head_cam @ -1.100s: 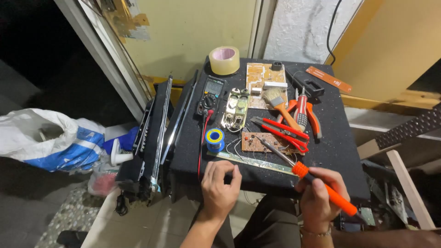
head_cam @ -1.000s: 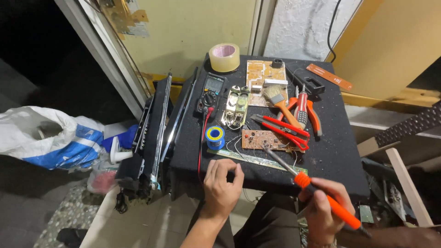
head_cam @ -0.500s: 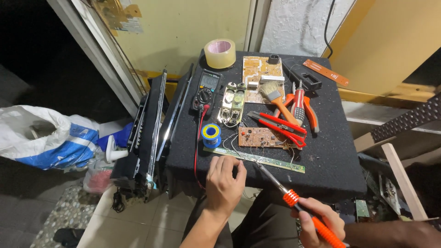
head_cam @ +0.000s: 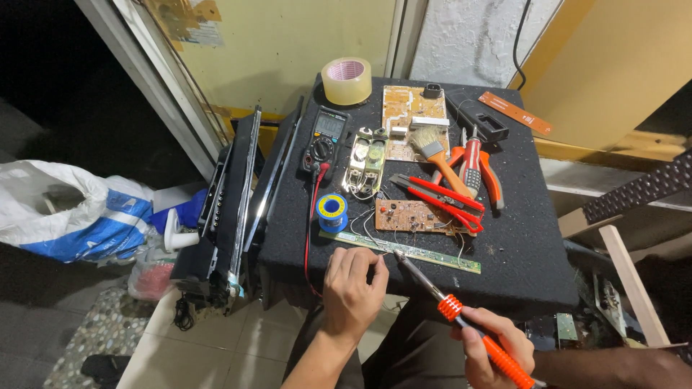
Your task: The person is soldering a circuit board using a soldering iron and solder wire. They hold the board steady with one hand while applying heat and solder with the other. The workspace includes a multimeter, pliers, and other tools.
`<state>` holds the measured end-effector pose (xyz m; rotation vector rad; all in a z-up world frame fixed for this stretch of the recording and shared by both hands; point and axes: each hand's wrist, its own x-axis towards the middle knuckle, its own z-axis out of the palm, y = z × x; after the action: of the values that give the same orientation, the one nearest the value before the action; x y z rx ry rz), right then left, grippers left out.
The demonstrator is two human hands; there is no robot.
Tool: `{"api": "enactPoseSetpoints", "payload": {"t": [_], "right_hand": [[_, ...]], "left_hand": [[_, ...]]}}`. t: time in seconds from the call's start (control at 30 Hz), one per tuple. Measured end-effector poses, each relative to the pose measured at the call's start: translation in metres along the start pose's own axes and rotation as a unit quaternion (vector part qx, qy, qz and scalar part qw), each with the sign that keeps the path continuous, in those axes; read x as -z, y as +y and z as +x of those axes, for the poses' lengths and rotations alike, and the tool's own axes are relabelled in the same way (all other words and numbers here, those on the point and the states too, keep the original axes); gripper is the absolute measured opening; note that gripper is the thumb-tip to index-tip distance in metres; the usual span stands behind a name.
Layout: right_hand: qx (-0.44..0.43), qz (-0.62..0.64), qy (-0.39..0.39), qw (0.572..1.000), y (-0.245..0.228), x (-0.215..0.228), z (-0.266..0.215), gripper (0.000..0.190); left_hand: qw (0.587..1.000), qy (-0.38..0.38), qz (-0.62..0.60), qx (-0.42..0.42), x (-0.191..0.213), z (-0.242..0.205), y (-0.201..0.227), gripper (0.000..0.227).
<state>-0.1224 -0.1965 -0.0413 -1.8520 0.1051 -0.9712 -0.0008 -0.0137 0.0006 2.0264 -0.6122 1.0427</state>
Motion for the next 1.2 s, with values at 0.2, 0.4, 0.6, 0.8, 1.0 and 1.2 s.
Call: {"api": "enactPoseSetpoints", "payload": {"t": [0.2,0.4,0.6,0.8,1.0,1.2], "right_hand": [[0.012,-0.003,0.002,1.0,0.008,0.0,-0.002,0.021],[0.046,0.007,-0.007,0.999,0.013,0.001,0.0,0.023],[0.036,-0.011,-0.021,0.999,0.015,0.005,-0.003,0.022],[0.032,0.007,-0.026,0.999,-0.003,0.002,0.003,0.026],[0.014,0.001,-0.014,1.0,-0.011,0.0,0.002,0.026],[0.013,0.033,0.026,0.999,-0.005,-0.003,-0.003,0.026]], "left_hand": [[1.0,0.001,-0.012,-0.008,0.002,0.002,0.0,0.018],[1.0,0.008,-0.025,-0.01,0.001,0.001,0.0,0.022],[1.0,0.008,-0.013,-0.015,0.0,0.001,-0.001,0.023],[1.0,0.004,-0.015,-0.014,0.0,0.0,-0.002,0.021],[1.0,0.004,-0.009,-0.017,0.001,0.001,0.0,0.022],[1.0,0.004,-0.011,-0.016,0.0,0.0,-0.001,0.019]]}}
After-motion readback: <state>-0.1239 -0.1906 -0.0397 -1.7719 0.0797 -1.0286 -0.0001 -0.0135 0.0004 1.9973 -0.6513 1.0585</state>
